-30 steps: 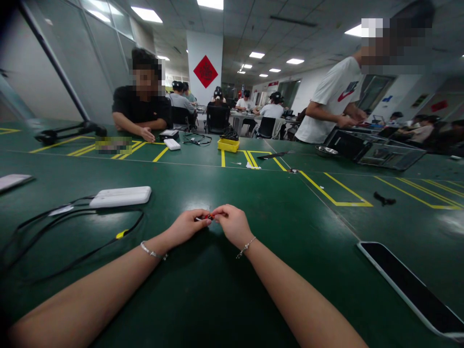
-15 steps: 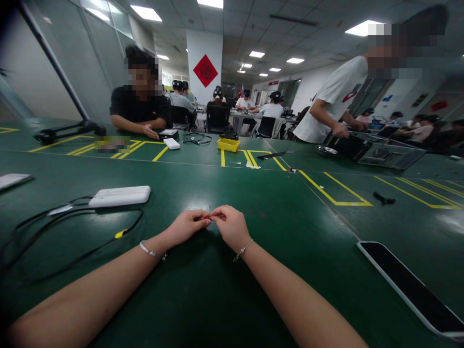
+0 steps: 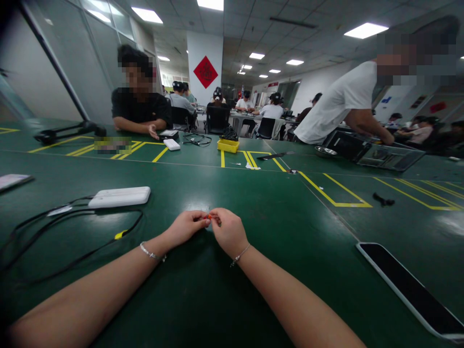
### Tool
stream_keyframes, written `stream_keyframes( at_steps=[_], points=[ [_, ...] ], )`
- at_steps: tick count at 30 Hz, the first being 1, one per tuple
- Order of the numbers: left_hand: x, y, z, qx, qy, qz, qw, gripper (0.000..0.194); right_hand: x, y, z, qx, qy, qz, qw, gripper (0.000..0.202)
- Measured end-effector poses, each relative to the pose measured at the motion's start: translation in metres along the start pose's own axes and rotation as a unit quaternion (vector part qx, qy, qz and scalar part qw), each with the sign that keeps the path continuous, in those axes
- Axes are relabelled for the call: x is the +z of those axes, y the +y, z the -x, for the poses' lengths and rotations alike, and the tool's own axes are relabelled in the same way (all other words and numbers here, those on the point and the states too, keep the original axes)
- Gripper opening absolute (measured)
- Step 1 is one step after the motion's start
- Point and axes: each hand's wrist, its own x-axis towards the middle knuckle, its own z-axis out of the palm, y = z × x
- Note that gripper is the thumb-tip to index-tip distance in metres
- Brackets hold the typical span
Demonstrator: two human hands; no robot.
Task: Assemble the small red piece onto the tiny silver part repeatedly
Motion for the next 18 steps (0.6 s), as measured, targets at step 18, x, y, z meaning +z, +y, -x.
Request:
stream_keyframes(
  at_steps=[18],
  points=[
    [0.0017,-0.0077,-0.0025,-0.001,-0.048,0.113,0.992,0.023,0.0073,-0.0030,0.0024,-0.080,0.015,0.172,0.982,0.026]
  ],
)
